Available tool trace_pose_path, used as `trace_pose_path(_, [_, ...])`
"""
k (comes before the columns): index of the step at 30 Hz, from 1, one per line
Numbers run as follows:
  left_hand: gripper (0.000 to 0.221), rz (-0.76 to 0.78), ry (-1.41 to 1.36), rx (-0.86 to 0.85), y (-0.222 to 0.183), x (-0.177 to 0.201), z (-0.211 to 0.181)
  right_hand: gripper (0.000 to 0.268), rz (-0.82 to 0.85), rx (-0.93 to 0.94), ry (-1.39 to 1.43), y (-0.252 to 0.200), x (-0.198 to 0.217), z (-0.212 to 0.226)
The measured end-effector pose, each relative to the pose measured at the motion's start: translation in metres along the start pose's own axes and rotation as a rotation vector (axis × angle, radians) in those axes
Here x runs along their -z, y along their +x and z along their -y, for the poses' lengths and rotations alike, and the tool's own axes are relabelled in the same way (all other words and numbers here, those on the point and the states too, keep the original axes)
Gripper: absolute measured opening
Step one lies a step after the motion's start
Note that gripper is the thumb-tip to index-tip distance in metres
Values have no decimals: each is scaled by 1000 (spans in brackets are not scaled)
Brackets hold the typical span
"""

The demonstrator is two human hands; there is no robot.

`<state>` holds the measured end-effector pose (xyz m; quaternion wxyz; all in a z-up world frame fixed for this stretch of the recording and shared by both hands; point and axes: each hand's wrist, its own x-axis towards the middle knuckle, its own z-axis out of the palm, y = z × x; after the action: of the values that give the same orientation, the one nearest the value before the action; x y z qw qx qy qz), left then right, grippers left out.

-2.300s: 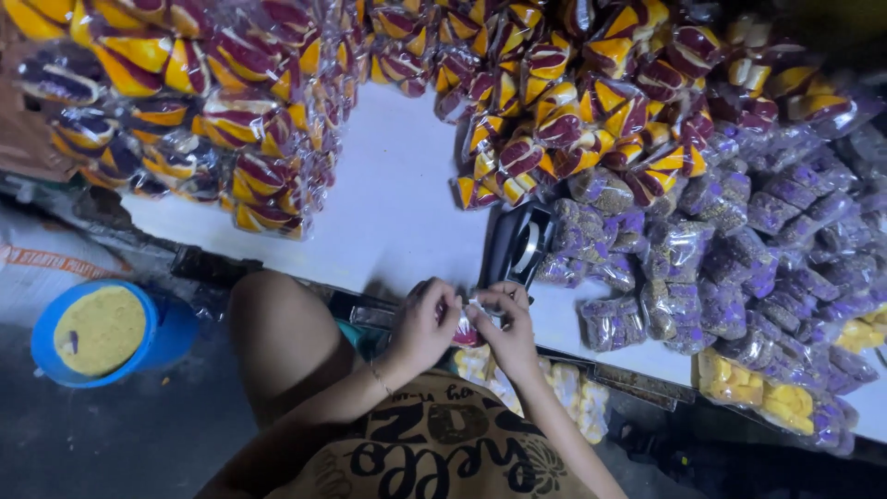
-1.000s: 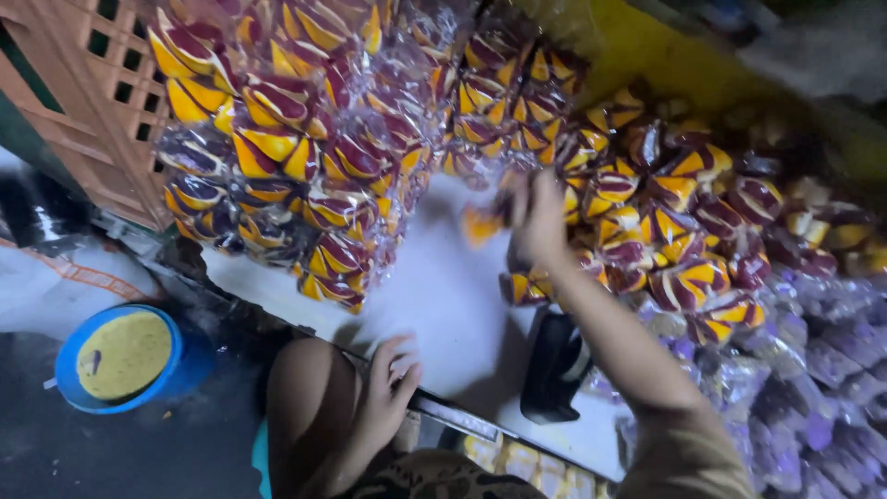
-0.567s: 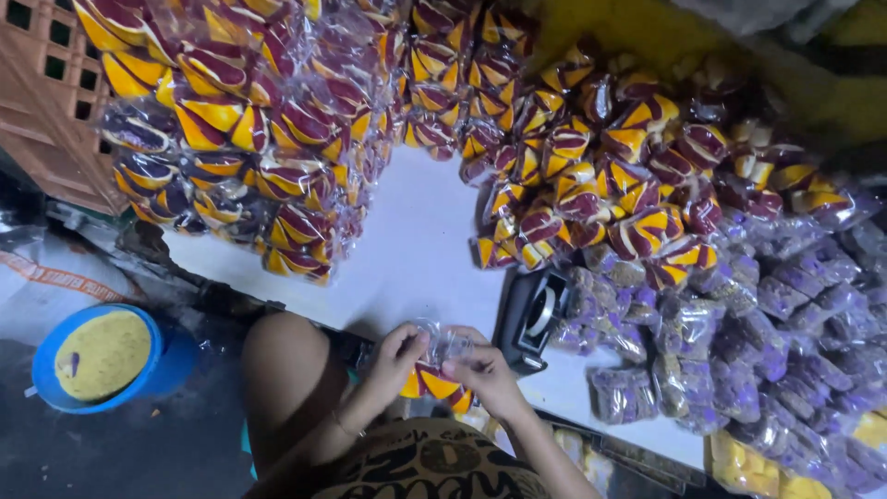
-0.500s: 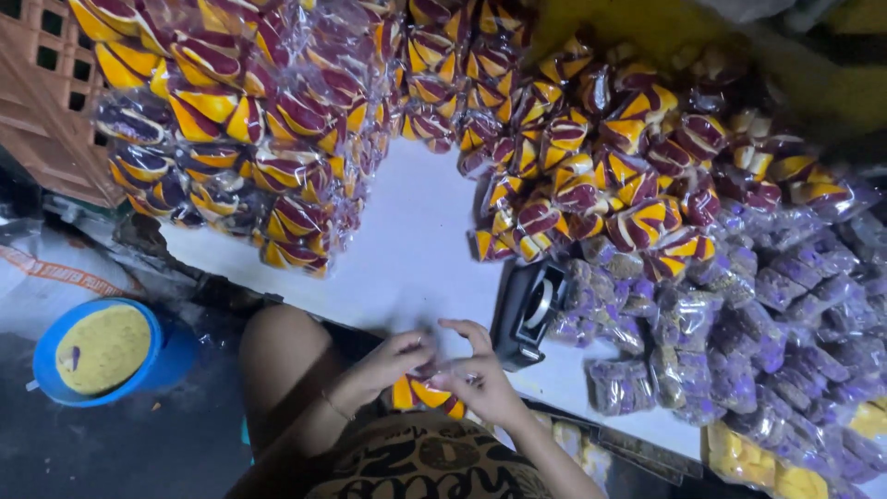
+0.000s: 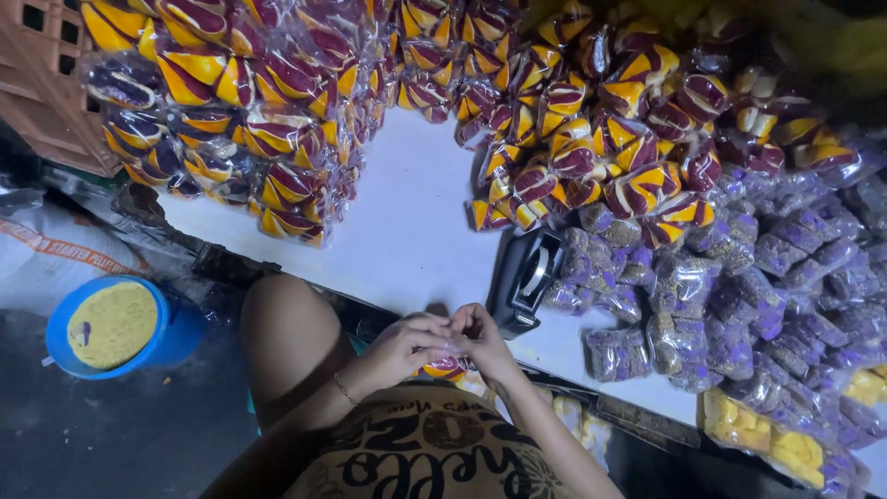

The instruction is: Sealing individual snack bags using a manual tape dispenser and organizing them on a table.

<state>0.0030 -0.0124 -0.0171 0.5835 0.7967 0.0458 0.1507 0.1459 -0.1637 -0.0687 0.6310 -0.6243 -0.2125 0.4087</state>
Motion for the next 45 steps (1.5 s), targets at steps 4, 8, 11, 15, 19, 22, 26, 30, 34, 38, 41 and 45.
trace_pose_path(4, [22, -50, -111, 192, -14, -20, 47, 28, 158, -58, -216, -23, -3, 59])
trace_pose_path(8, [39, 54, -172, 571, -15, -17, 26, 13, 152, 122, -638, -44, -12, 65])
trace_pose_path(11, [26, 114, 249, 493, -18, -24, 12, 11, 141, 165, -861, -53, -1, 37])
trace_pose_path(15, [14, -17, 400, 233, -32, -57, 60, 15, 100, 47, -901, -59, 8, 20])
trace_pose_path(19, [33, -38, 111, 213, -19, -57, 37, 26, -55, -14, -712, -58, 17, -13])
trace_pose_path(22, [34, -108, 60, 268, -9, -48, 19, 29, -335, 50, -729, -59, 26, 19])
trace_pose_path(26, [35, -170, 84, 200, 5, -45, 24, 29, -616, 73, -624, -24, 66, 40])
trace_pose_path(30, [35, -195, 93, 158, 15, -53, 18, 12, -581, -48, -459, -8, 66, 63])
trace_pose_path(34, [35, -238, 103, 171, 17, -44, 19, 13, -579, -68, -572, -42, 59, 52])
trace_pose_path(38, [36, -252, 82, 223, 23, -48, 18, 10, -477, 80, -841, -59, 53, 38])
trace_pose_path(41, [32, -275, 74, 231, 29, -56, 19, 10, -342, 131, -445, -55, 20, 58])
trace_pose_path(45, [17, -257, 373, -243, 27, -52, -23, 36, -317, 101, -490, -45, 10, 72])
